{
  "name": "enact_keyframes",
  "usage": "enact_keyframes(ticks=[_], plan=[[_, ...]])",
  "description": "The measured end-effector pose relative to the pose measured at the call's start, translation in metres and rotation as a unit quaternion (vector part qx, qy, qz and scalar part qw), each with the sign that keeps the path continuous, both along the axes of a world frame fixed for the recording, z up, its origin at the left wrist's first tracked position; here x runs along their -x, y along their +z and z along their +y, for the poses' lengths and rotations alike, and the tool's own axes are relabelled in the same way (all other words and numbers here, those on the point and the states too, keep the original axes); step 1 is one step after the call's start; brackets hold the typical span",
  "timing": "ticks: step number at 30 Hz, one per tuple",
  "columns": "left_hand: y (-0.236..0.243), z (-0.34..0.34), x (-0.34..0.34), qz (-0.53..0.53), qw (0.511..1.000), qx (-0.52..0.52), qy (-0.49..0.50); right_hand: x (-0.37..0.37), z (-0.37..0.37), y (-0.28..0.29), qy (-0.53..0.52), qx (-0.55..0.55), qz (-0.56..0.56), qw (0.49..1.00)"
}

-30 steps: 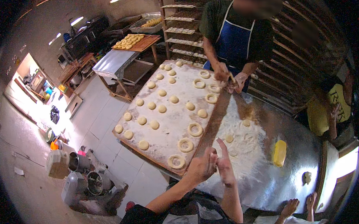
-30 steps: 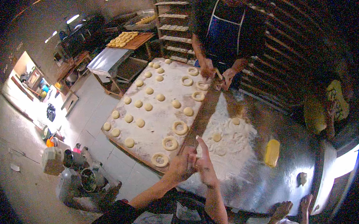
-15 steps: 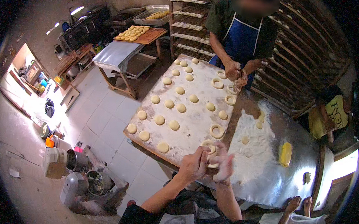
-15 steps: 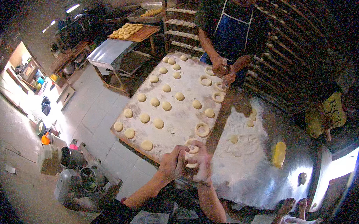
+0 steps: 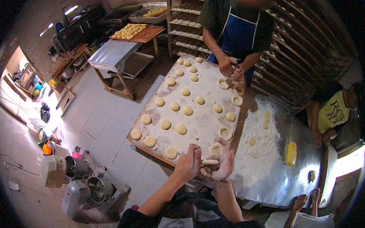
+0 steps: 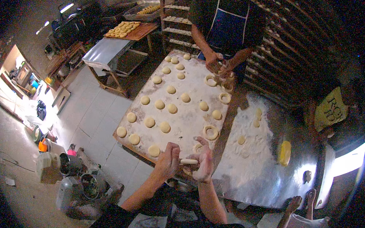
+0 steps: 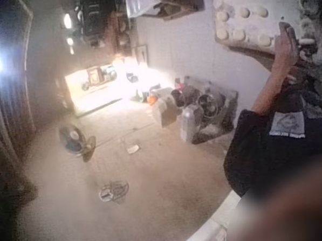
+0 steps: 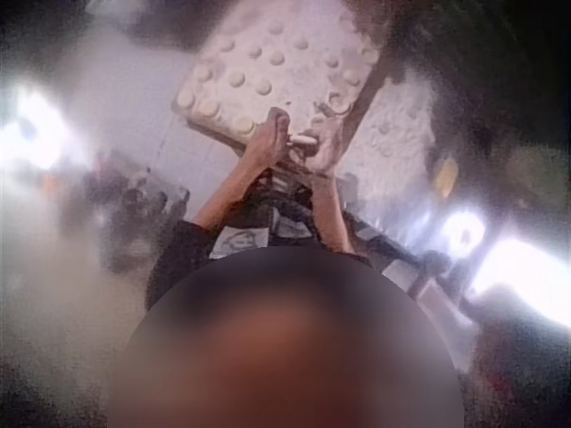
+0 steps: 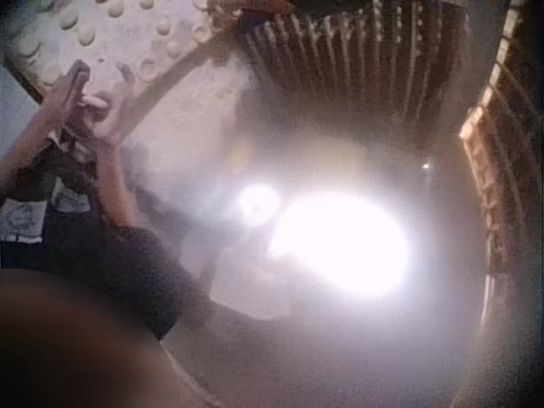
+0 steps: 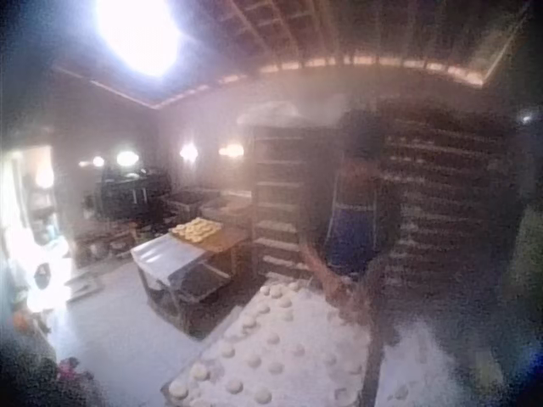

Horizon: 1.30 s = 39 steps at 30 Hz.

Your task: The person shapes small dough balls into ring shapes by hand and places them on a wooden board. Coworkers also shape dough and arrange trays of shaped dough on racks in the background.

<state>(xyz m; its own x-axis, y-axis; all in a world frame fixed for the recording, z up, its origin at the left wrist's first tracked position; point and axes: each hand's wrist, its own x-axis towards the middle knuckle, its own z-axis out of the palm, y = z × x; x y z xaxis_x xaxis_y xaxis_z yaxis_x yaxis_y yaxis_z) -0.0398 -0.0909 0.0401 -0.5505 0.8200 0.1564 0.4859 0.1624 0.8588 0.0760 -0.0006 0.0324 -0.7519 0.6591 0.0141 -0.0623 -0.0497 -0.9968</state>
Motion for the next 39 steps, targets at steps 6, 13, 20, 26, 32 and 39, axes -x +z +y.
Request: enact_keyframes(ticks=[6,13,20,26,32,39], plan=[[0.005,0.000,-0.002,-0.086,0.995,0.045,-0.006,0.020,-0.006,0.013,0.028,-0.024,-0.096,0.995],[-0.002,0.000,0.036,0.185,0.948,0.209,0.151,0.035,0.003,0.019,-0.165,-0.277,-0.270,0.907],[-0.013,-0.030,0.030,0.215,0.944,0.246,0.041,0.032,-0.014,-0.003,0.021,-0.483,-0.410,0.773],[-0.022,-0.036,0.031,0.207,0.955,0.201,0.068,0.048,-0.006,-0.002,0.040,-0.467,-0.382,0.796],[-0.042,-0.053,0.050,0.230,0.939,0.204,0.156,0.113,0.032,-0.026,0.015,-0.444,-0.319,0.837],[-0.010,-0.038,0.050,0.011,0.977,0.189,0.096,0.113,0.044,-0.034,0.025,-0.378,-0.080,0.922]])
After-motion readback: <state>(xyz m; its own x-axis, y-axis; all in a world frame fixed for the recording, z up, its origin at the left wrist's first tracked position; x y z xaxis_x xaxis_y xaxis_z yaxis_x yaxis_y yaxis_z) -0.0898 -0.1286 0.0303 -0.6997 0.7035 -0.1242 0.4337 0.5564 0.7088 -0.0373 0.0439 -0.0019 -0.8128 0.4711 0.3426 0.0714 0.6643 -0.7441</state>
